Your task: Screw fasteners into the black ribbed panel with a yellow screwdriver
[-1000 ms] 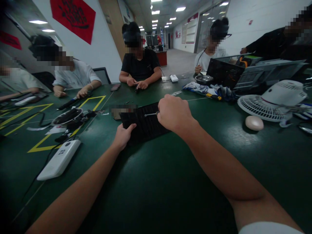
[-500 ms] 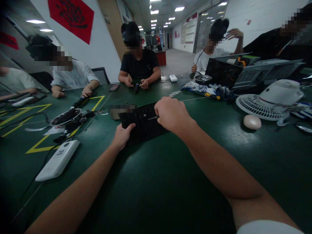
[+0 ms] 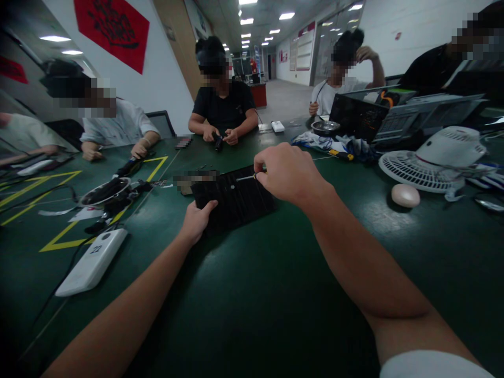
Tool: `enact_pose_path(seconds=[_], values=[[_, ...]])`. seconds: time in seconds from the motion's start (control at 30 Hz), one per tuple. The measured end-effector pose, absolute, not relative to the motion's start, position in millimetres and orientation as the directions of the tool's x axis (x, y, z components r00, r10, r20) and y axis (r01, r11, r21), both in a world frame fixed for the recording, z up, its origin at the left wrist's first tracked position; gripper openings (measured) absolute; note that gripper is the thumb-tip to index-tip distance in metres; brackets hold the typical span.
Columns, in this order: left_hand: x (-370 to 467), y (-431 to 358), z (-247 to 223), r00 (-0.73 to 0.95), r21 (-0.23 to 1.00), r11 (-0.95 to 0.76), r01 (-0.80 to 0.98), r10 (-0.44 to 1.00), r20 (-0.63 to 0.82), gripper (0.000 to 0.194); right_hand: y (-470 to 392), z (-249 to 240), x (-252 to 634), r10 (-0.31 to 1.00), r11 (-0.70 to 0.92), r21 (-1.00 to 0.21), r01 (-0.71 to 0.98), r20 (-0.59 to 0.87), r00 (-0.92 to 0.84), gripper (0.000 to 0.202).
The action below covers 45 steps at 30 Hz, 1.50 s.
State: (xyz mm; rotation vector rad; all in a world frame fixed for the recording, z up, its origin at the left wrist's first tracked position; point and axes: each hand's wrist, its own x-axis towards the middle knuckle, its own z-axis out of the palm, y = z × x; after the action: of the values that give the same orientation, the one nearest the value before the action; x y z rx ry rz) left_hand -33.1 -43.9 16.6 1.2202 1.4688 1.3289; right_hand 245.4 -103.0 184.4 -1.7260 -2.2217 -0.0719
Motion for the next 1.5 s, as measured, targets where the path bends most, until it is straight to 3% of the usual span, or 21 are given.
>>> enact_pose_path(seconds=[0.5,0.9,1.1,1.3,1.5], values=[[-32,-45,18,-0.215,0.993,-0.014,0.119,0.976,0.039,0.041,-101,175,229,0.952,0.257,-0.158,0.953,0.214,-0.221,0.028],[-34,-43,13,-0.215,0.990,-0.015,0.139,0.976,0.045,0.038,-100,173,228,0.943,0.293,-0.191,0.937,0.217,-0.251,0.027],[-36,-39,9,-0.220,0.990,-0.014,0.141,0.974,0.045,0.041,-98,169,227,0.929,0.309,-0.149,0.939,0.260,-0.264,0.032],[-37,-38,8,-0.217,0.994,-0.008,0.112,0.976,0.032,0.043,-101,170,222,0.949,0.293,-0.126,0.948,0.158,-0.272,0.029],[-35,-41,11,-0.200,0.994,-0.013,0.104,0.979,0.033,0.042,-107,177,233,0.921,0.343,-0.141,0.929,0.247,-0.303,0.026]])
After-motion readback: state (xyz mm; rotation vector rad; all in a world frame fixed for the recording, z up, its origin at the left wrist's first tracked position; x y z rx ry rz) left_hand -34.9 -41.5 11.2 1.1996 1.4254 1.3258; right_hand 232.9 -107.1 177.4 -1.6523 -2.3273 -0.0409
